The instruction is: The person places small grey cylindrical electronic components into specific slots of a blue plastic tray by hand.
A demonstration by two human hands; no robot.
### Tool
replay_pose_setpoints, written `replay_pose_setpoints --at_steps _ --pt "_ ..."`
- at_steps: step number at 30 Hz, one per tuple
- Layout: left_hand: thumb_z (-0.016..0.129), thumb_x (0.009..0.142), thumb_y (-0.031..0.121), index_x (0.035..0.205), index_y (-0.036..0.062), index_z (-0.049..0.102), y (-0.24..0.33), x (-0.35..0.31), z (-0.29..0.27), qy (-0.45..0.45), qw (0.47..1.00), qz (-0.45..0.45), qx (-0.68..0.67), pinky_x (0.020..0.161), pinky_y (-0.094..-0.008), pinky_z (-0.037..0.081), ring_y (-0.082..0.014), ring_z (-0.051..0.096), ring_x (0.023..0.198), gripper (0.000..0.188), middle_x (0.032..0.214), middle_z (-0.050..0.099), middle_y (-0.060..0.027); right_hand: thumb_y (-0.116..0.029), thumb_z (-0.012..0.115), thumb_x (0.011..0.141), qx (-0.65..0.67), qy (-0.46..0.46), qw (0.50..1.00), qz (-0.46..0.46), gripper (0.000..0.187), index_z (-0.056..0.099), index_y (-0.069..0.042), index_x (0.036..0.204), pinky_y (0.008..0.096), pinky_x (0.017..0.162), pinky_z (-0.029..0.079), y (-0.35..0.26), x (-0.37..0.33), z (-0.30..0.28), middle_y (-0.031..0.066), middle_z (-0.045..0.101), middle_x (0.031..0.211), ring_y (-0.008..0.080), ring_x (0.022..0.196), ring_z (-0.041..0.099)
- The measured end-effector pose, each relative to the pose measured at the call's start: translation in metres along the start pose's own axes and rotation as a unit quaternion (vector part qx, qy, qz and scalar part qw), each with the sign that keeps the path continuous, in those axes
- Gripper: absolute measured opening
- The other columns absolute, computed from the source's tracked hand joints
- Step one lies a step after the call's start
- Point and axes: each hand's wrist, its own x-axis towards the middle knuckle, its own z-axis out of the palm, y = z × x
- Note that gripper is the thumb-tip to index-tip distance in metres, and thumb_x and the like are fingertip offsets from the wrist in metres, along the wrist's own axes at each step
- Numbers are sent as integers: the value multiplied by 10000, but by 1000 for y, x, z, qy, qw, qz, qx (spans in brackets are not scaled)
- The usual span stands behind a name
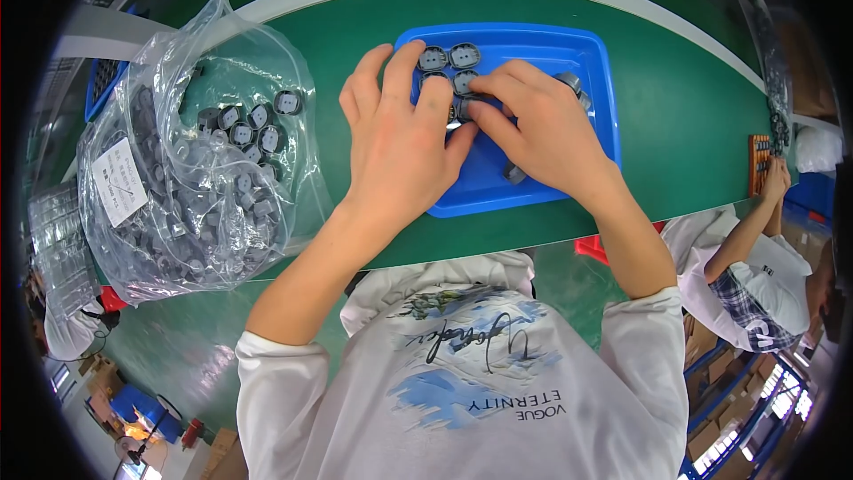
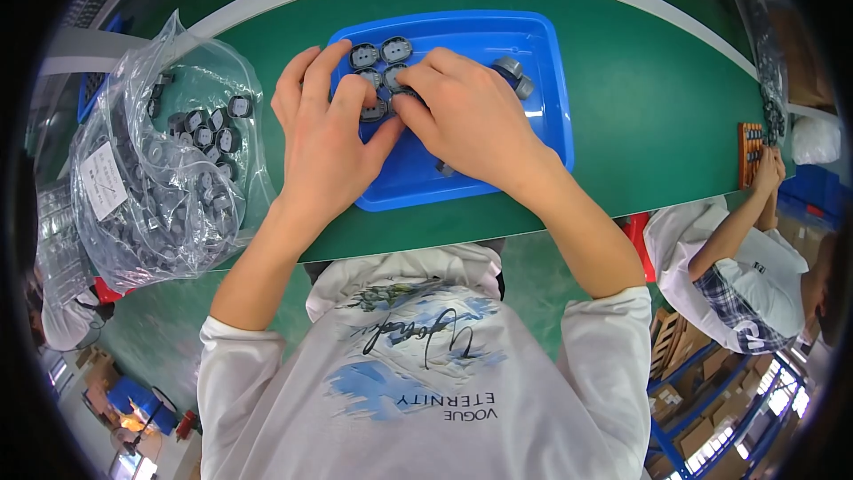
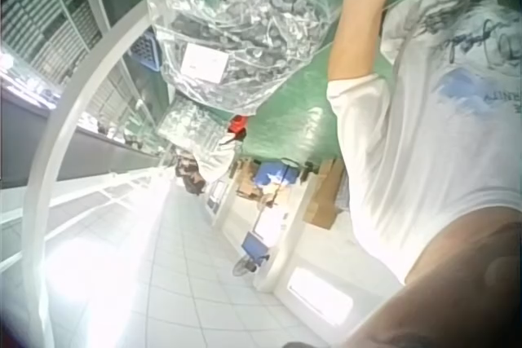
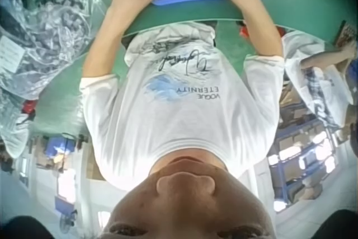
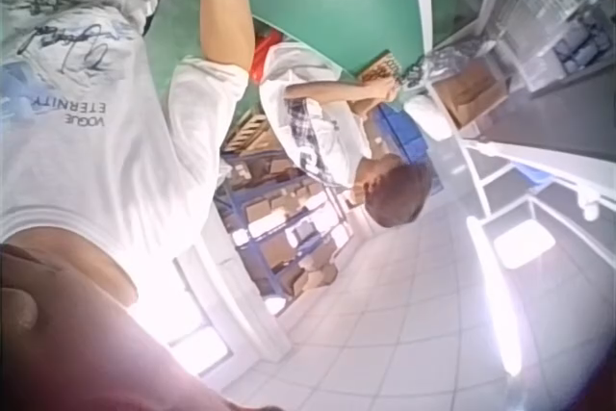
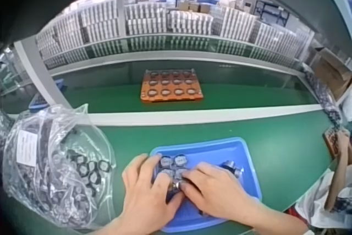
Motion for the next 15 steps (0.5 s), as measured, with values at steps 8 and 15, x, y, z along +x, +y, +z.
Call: replay_pose_setpoints --at_steps 8,15 --pt "858 720 147 904 73 598 3 0 -8 -16 999 -33 -16 1077 -540 337 -421 385 1341 327 1446 489 -176 -145 710 898 19 5 1000 4 259 678 -14 1119 366 670 513 1 -2 -4 114 648 959 245 726 639" --pt "836 724 104 885 77 644 -5 -8 -16 -37 998 -45 -26 1099 -526 344 -413 369 1369 253 1465 481 -158 -148 738 873 14 -12 1000 18 289 651 -28 1121 377 707 527 1 -4 -5 108 642 1002 250 764 643"
